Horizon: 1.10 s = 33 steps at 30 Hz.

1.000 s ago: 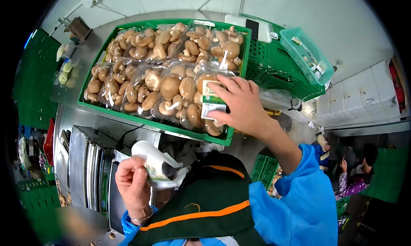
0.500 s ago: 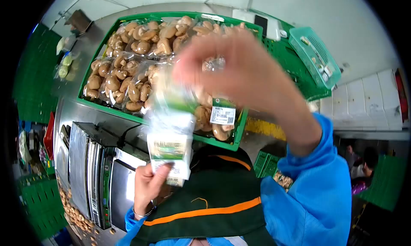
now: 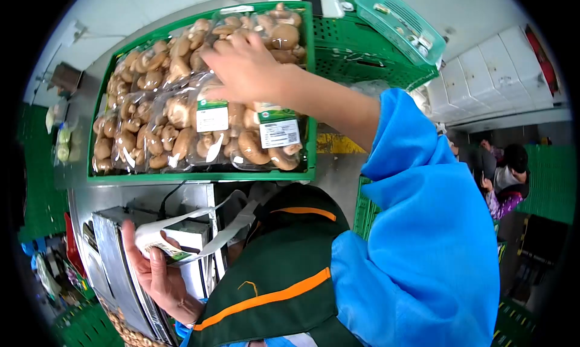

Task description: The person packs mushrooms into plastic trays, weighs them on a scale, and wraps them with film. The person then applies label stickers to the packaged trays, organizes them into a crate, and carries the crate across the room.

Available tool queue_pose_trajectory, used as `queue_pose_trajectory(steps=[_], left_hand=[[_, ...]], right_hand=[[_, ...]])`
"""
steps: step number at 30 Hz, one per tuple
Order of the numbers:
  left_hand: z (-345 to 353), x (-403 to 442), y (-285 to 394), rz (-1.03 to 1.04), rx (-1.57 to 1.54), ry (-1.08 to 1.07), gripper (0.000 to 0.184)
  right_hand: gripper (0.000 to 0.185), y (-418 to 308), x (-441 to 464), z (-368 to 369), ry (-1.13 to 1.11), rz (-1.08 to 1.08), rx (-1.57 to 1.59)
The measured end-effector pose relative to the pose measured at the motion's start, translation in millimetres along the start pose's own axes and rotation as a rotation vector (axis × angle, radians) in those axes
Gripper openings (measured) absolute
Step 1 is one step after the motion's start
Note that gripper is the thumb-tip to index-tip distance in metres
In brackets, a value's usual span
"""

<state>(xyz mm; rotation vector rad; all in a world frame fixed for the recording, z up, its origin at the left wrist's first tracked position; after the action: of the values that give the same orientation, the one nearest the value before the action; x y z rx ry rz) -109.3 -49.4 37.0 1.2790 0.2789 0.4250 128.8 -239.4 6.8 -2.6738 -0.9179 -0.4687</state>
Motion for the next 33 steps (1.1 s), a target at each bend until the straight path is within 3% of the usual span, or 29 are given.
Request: queue_pose_trajectory(steps=[1, 3, 4, 5, 8, 10, 11, 12, 13, 14, 16, 18, 19, 20, 21, 22, 23, 24, 25, 26, 27, 28, 31, 32, 33], left_hand=[[9.0, 2.6, 5.4, -0.022, 0.047, -0.110, 0.048], [14.7, 3.8, 4.4, -0.022, 0.149, -0.201, 0.043], [16.3, 4.8, 4.2, -0.008, 0.192, -0.299, 0.029], [15.2, 7.6, 5.0, 0.017, 0.288, -0.330, 0.024], [49.4, 11.6, 12.5, 0.192, 0.537, -0.399, 0.009], [79.5, 22.0, -1.4, 0.211, 0.572, -0.539, 0.009], [83.6, 25.4, -4.3, 0.244, 0.608, -0.501, 0.011], [85.6, 31.0, -9.8, 0.247, 0.630, -0.522, 0.016], [77.9, 39.8, -21.3, 0.231, 0.542, -0.514, 0.019], [81.3, 42.9, -30.6, 0.117, 0.356, -0.500, 0.015], [59.7, 41.9, -26.3, 0.026, 0.526, -0.545, 0.025], [45.2, 39.7, -50.6, -0.063, 0.729, -0.608, 0.020], [48.3, 21.5, -35.7, -0.093, 0.810, -0.564, 0.018], [11.4, 19.7, -38.4, -0.242, 0.891, -0.582, 0.016], [-30.6, 13.7, -44.7, -0.182, 0.608, -0.381, 0.013], [-72.7, 6.6, -47.0, -0.080, 0.334, -0.186, 0.021], [-91.4, 3.2, -33.9, -0.099, 0.266, -0.026, 0.026], [-98.7, 10.7, -24.6, -0.115, 0.181, 0.108, 0.036], [-100.5, 7.9, -10.9, -0.041, 0.101, 0.134, 0.044], [-93.6, 0.7, 0.4, 0.041, 0.028, 0.156, 0.054], [-82.3, -0.6, 5.1, 0.098, -0.055, 0.122, 0.064], [-77.3, -8.7, 9.7, 0.159, -0.135, 0.086, 0.075], [-76.0, -33.2, -13.5, -0.066, -0.141, 0.018, 0.070], [-90.4, -42.1, -21.6, -0.070, -0.231, 0.040, 0.048], [-96.9, -44.6, -26.3, -0.038, -0.282, 0.041, 0.040]], right_hand=[[0.063, 0.1, 9.8, -27.2, 0.144, 0.088, 0.021], [0.051, 1.2, -1.5, -89.2, 0.078, 0.282, 1.008], [0.045, -3.5, -9.5, -113.1, 0.057, 0.245, 1.130], [0.043, -17.9, -16.6, -115.1, 0.031, 0.065, 1.462], [0.039, -82.3, -73.9, -106.7, -0.068, -0.087, 1.273], [0.033, -92.7, -94.3, -96.0, -0.132, -0.109, 1.104], [0.022, -91.9, -95.8, -92.7, 0.179, -0.111, 1.019], [0.020, -85.1, -94.4, -96.0, 0.112, -0.108, 1.008], [0.018, -79.9, -91.7, -97.9, 0.194, -0.126, 1.008], [0.017, -75.3, -85.6, -97.7, 0.114, -0.104, 0.946], [0.016, -92.3, -71.3, -93.4, 0.174, -0.261, 0.766], [0.014, -75.7, -59.7, -96.2, 0.078, -0.232, 0.509], [0.012, -67.6, -48.3, -111.3, 0.329, -0.365, 0.396], [0.012, -34.9, -9.3, -97.3, 0.066, -0.246, 0.736], [0.016, -7.3, 12.6, -93.5, 0.211, -0.022, 1.030], [0.022, 17.3, 25.2, -85.6, 0.309, 0.240, 1.313], [0.027, 23.0, 28.8, -109.3, 0.278, 0.164, 0.931], [0.032, 3.7, 16.4, -121.6, 0.068, 0.319, 1.189], [0.032, -13.7, 17.1, -115.0, 0.043, 0.237, 1.201], [0.026, -38.4, 18.0, -97.2, -0.133, 0.322, 1.181], [0.023, -57.7, 19.7, -76.5, -0.293, 0.271, 1.174], [0.022, -75.9, 23.5, -70.8, -0.322, 0.295, 1.029], [0.030, -81.2, 53.5, -8.5, -0.455, 0.335, 0.993], [0.033, -91.7, 60.3, 11.8, -0.518, 0.348, 0.894], [0.037, -91.6, 62.1, 33.1, -0.554, 0.330, 0.772]])
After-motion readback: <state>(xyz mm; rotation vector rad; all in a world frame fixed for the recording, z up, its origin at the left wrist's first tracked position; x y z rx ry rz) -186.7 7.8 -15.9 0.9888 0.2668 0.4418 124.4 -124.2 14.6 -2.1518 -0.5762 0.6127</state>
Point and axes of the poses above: each hand's wrist, its own x-axis towards the middle knuckle, its own z-axis out of the palm, y = z × x, the point moved 6 cm from there along x, towards the middle knuckle, and after that the axes turned 2 degrees about z, right-handed, at the moved point
